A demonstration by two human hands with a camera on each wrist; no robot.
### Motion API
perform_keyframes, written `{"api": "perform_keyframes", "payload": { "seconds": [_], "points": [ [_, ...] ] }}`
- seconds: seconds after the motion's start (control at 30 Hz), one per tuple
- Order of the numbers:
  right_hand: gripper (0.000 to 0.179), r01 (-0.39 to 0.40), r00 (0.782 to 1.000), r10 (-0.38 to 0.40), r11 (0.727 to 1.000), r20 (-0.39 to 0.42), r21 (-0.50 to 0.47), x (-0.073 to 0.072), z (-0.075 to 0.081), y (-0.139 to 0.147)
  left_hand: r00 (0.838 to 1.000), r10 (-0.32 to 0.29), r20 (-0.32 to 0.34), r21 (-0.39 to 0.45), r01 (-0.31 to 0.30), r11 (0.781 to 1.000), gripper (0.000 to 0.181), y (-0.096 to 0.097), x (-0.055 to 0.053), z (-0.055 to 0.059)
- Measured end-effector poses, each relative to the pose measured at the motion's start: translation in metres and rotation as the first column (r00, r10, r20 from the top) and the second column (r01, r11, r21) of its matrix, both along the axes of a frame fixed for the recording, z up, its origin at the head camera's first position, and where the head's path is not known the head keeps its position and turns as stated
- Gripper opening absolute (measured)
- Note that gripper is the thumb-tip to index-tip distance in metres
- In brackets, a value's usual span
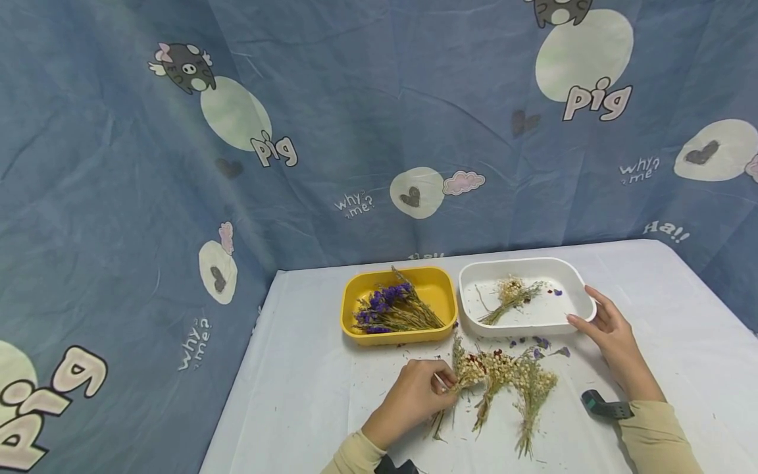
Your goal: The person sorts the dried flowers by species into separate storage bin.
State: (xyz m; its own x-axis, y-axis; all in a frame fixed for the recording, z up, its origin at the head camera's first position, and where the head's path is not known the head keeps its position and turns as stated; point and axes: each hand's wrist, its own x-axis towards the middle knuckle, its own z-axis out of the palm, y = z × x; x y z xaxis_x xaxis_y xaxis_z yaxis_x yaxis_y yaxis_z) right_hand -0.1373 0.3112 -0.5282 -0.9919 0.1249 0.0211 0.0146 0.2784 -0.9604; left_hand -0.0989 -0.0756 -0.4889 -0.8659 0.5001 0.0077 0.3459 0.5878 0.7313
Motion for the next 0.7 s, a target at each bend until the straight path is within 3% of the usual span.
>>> {"api": "perform_keyframes", "payload": {
  "seconds": [0.43,0.7],
  "points": [
    [0.083,0.0,1.0,-0.001,1.0,0.01,0.003,0.001,0.0,0.0,1.0,0.006,-0.012,0.052,-0.005,0.999,0.012,-0.001,-0.004,0.007],
    [0.083,0.003,1.0,-0.003,1.0,-0.006,0.001,0.0,0.0,0.0,1.0,0.002,-0.017,0.078,-0.001,0.997,0.012,0.006,-0.015,0.02]
  ]
}}
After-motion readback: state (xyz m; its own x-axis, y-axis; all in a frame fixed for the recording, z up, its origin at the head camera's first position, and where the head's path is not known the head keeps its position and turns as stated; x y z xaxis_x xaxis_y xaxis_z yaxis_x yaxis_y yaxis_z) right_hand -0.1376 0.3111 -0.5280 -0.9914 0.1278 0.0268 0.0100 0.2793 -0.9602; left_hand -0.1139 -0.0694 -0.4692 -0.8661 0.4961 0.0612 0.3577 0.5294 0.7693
